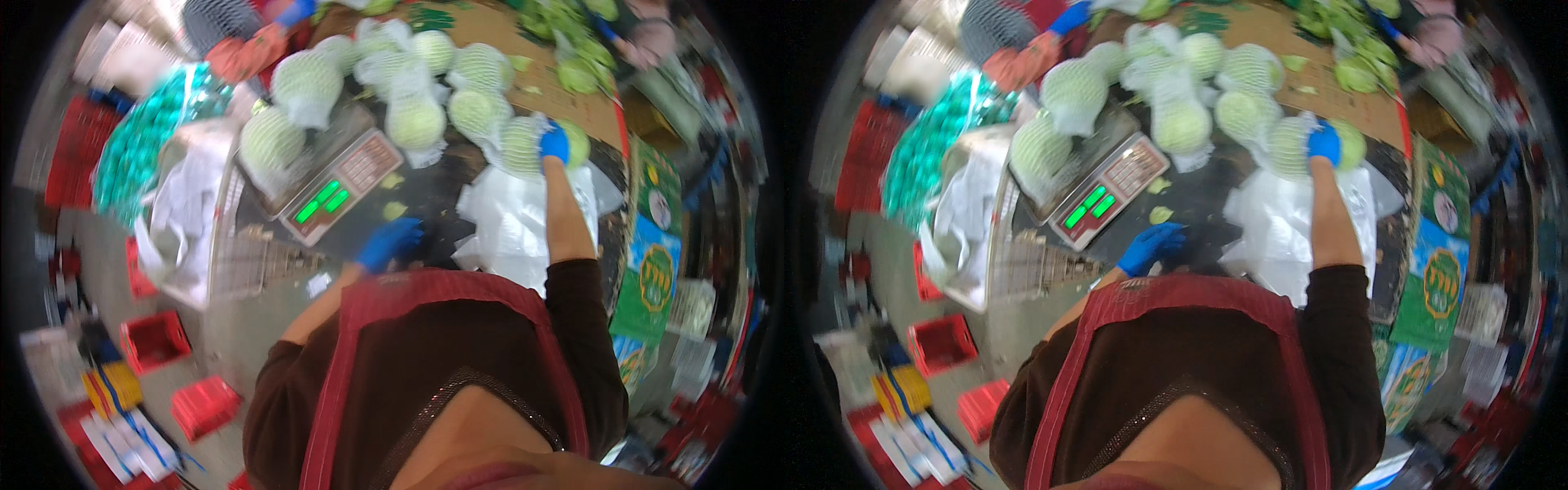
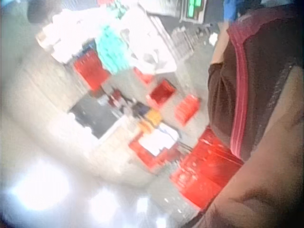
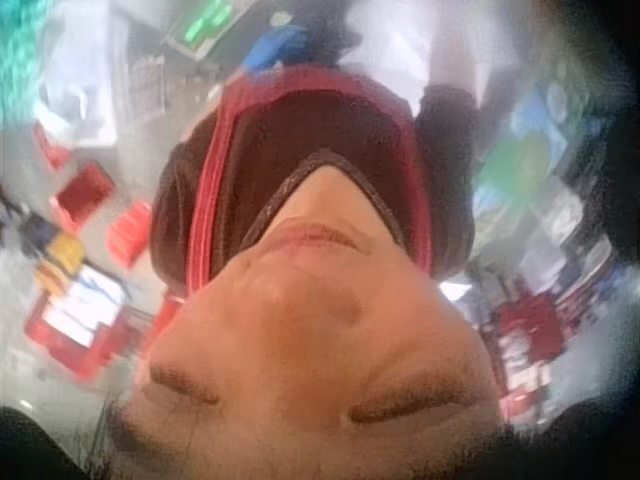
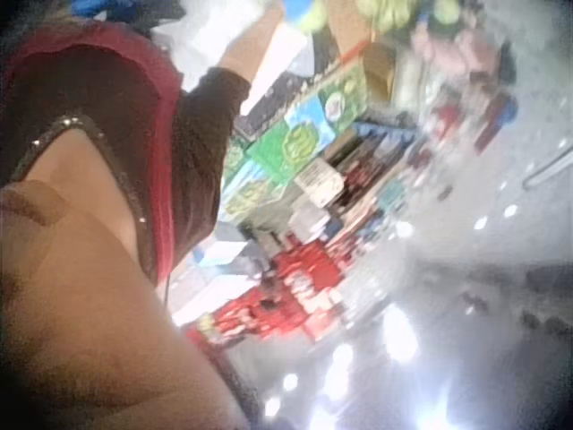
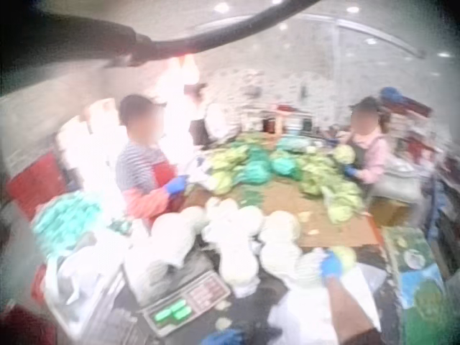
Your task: The person weighs cabbages on a digital scale, places them into plastic bags, and stacks the bags into red crates. The person also stacks empty red crates.
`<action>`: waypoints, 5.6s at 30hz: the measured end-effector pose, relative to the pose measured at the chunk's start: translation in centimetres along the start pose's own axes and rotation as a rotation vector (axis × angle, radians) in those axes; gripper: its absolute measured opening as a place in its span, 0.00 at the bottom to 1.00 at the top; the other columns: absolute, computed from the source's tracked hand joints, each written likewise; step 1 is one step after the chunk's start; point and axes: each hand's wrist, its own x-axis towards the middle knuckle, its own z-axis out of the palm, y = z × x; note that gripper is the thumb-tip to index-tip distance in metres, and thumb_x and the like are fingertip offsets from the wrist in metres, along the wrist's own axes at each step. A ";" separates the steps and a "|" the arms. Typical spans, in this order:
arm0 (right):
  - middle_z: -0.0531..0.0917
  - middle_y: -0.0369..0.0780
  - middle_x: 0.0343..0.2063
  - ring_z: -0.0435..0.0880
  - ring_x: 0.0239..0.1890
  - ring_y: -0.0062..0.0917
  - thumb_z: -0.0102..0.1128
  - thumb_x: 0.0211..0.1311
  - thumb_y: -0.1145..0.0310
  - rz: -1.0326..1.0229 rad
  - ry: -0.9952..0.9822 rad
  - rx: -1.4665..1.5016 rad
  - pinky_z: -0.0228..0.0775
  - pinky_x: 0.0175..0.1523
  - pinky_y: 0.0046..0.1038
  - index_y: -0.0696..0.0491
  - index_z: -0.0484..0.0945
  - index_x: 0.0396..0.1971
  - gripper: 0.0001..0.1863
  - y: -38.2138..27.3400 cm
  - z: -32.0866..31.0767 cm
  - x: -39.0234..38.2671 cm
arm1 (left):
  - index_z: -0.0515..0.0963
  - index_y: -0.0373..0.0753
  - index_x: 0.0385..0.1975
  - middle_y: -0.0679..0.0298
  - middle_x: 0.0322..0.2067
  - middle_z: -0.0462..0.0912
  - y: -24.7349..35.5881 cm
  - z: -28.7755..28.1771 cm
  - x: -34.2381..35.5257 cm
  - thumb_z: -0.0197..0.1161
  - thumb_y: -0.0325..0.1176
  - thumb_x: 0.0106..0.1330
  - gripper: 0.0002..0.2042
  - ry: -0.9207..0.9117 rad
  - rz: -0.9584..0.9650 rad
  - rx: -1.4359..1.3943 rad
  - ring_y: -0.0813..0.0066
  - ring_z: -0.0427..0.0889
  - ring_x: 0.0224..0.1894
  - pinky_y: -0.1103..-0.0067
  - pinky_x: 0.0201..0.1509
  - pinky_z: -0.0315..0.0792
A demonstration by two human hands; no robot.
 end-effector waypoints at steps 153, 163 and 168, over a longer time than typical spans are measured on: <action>0.77 0.41 0.38 0.74 0.40 0.27 0.45 0.67 0.60 -0.566 -1.227 0.690 0.67 0.45 0.30 0.58 0.73 0.41 0.17 -26.5 -2.9 -5.4 | 0.77 0.37 0.24 0.56 0.25 0.78 18.6 -4.5 -8.3 0.59 0.51 0.61 0.19 0.607 0.462 0.357 0.65 0.75 0.28 0.68 0.35 0.69; 0.78 0.40 0.32 0.75 0.34 0.22 0.54 0.61 0.66 -0.578 -1.211 -0.071 0.68 0.43 0.23 0.60 0.75 0.42 0.14 -14.8 -14.3 -7.3 | 0.74 0.35 0.41 0.50 0.43 0.77 8.9 1.7 -15.2 0.51 0.39 0.67 0.13 0.713 0.556 1.021 0.53 0.78 0.41 0.68 0.44 0.73; 0.78 0.40 0.36 0.75 0.37 0.22 0.54 0.62 0.67 -0.723 -1.049 0.310 0.67 0.46 0.22 0.60 0.73 0.46 0.16 -15.5 -19.8 -11.5 | 0.73 0.36 0.48 0.54 0.48 0.76 10.1 4.8 -15.5 0.57 0.38 0.64 0.17 0.721 1.179 0.876 0.61 0.76 0.49 0.72 0.53 0.69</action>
